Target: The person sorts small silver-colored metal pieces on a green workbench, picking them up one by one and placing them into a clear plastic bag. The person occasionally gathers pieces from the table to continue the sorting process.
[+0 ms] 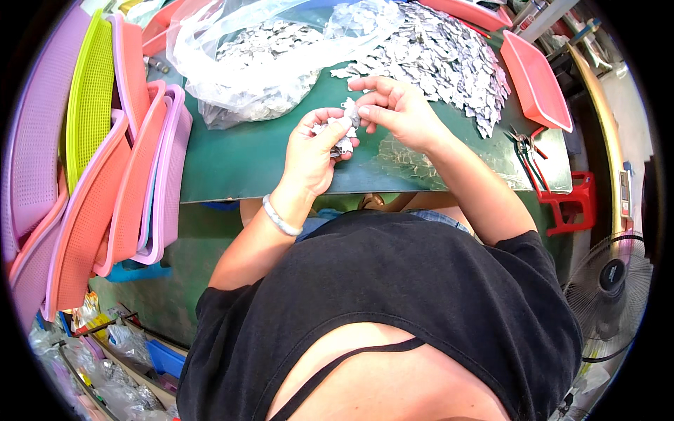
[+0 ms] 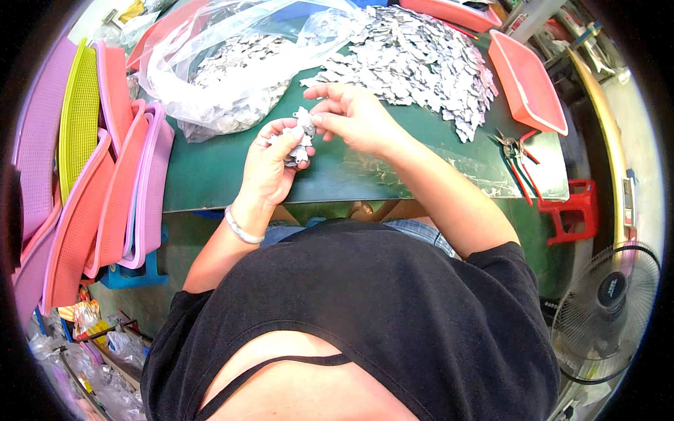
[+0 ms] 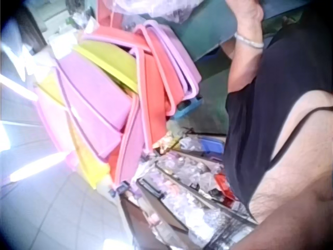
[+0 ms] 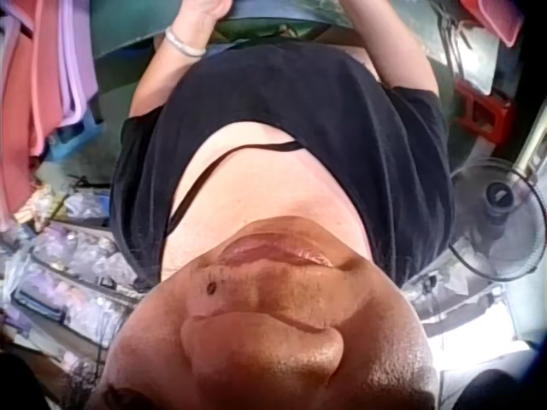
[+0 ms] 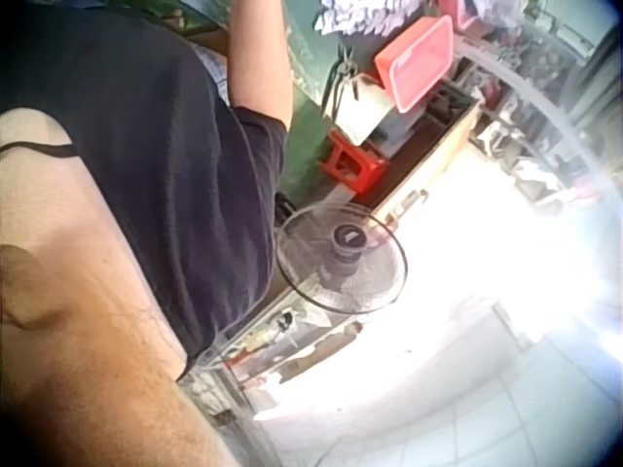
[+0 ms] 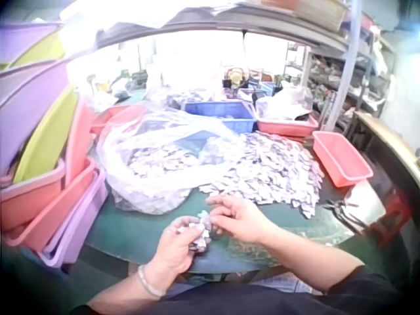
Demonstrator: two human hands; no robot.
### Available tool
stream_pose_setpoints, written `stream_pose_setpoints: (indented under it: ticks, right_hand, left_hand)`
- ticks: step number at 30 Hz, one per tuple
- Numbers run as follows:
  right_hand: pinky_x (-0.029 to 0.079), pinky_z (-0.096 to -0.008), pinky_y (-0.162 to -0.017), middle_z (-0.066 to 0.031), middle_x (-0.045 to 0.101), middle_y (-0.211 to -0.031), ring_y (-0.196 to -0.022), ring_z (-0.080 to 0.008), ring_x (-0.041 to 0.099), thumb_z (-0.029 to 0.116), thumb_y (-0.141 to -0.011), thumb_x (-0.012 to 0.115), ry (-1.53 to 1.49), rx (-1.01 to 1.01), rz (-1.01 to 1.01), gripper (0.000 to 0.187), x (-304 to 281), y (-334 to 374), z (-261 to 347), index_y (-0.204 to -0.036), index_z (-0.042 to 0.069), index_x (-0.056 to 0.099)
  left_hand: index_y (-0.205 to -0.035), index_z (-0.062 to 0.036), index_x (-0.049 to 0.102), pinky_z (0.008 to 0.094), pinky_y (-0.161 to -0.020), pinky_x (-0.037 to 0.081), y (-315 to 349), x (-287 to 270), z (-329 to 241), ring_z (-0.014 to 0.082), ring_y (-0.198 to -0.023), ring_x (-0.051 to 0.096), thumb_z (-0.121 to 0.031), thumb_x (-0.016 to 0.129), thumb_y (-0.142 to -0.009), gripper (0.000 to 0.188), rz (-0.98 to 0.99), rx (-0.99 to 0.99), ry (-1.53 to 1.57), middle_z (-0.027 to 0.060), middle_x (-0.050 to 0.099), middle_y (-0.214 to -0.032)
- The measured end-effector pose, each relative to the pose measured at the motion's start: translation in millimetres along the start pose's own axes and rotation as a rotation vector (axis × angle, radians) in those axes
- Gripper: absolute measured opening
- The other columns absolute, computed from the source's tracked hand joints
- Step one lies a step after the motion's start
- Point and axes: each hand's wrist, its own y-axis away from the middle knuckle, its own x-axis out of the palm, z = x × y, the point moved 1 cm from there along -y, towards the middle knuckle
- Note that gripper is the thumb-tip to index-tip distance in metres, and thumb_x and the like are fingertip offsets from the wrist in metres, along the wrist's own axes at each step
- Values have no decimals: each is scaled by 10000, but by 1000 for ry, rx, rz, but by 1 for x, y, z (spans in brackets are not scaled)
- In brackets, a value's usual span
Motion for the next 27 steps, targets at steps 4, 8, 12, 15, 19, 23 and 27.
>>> stream_pose_setpoints:
  ticks: [4,8,12,15,19,23,27]
  right_hand:
    - [460,-220,-666,-46,615,-862,-700,-84,547,50,-823,522,-9,-64,-56,362,-5,13,5,-1177,-1,464]
    - [456,-227,-682,-52,614,-885,-738,-90,546,37,-831,529,-63,-123,-91,355,-14,21,-1,-1181,13,473]
    - [445,-227,-692,-51,609,-884,-743,-92,534,31,-834,533,-49,-161,-121,348,-23,29,-3,-1177,13,478]
    - [435,-225,-695,-49,603,-878,-744,-93,522,19,-839,521,-82,-186,-134,350,-26,34,-1,-1186,15,471]
    - [458,-217,-680,-51,618,-861,-718,-87,547,-26,-817,490,23,-268,-215,342,-33,38,-5,-1155,27,498]
    - [466,-223,-680,-51,630,-844,-724,-90,565,-20,-808,510,115,-291,-254,354,-37,41,-4,-1158,37,503]
    - [473,-228,-681,-68,644,-834,-756,-99,593,-8,-794,547,213,-330,-286,362,-40,43,-7,-1151,38,509]
  left_hand:
    - [-916,-29,566,211,-478,438,1,14,-3,129,-609,586,-65,644,-775,165,37,92,-127,71,608,-784]
    - [-905,-16,579,204,-480,433,1,28,-4,111,-608,576,-46,639,-773,149,49,126,-210,59,602,-765]
    - [-914,-24,577,204,-478,428,-2,38,-1,114,-614,581,-44,635,-777,150,77,163,-299,56,604,-776]
    - [-922,-29,578,203,-477,423,-3,45,0,118,-617,585,-48,635,-781,154,91,175,-324,55,606,-783]
    - [-928,-30,585,201,-474,418,-6,52,0,116,-615,584,-58,631,-787,151,103,165,-331,51,605,-759]
    - [-931,-27,586,201,-467,418,-10,58,-4,113,-597,578,-70,626,-793,149,117,142,-350,51,603,-739]
    - [-936,-25,576,202,-459,419,-12,61,-3,114,-575,575,-77,621,-798,154,88,75,-326,49,599,-728]
